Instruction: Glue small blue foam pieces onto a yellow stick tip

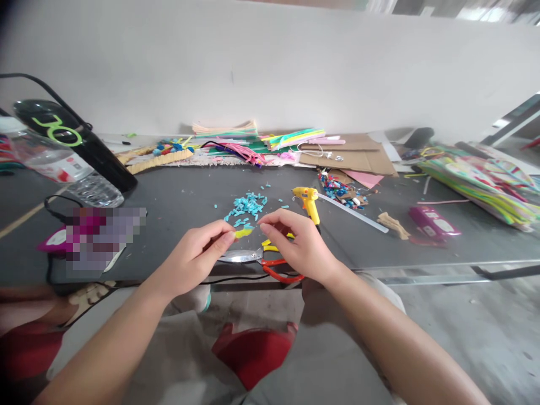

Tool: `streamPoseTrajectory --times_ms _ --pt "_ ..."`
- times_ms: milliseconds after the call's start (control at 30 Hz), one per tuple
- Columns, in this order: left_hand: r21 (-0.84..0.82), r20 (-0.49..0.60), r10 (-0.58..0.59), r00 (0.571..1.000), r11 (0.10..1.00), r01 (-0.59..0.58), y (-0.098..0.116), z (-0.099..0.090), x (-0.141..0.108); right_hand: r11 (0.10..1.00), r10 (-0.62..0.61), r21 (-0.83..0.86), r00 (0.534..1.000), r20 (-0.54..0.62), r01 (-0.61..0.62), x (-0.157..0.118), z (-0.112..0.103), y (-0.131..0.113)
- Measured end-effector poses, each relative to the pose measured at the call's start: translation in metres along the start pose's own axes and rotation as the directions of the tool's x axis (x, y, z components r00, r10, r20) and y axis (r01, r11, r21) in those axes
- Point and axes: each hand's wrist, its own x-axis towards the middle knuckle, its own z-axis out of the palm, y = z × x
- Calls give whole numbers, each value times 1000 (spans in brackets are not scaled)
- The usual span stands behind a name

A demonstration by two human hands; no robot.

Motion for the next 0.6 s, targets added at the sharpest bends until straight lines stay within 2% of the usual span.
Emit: streamPoseTrajectory --times_ms 67,133,200,300,367,433,467,533,600 --pt "12 -36 -20 999 1000 20 -1 -2 0 993 57 -103 997 58 -51 2 -10 7" --pt "22 -75 -45 996 999 47 -2 -3 0 957 170 -267 967 190 -116 3 -25 17" --pt "36 -114 -67 991 997 72 -5 -4 0 900 298 -406 903 308 -158 4 -43 30" --pt "67 -164 -102 981 991 114 -9 -4 2 839 452 -496 795 404 -225 0 -70 50" --pt "91 -183 -116 976 987 134 -11 -4 3 749 560 -594 760 330 -294 -4 -85 61" --pt "117 -186 -115 976 983 138 -12 -4 4 626 610 -694 779 149 -357 -8 -94 71" --pt "131 -184 -112 977 982 138 -11 -4 4 567 599 -730 799 47 -382 -8 -95 76" --pt "159 -174 -109 979 978 137 -11 -4 4 493 503 -755 850 -159 -433 -5 -94 86" --pt "191 -166 -103 981 972 134 -10 -3 5 518 398 -738 886 -238 -432 3 -87 96"
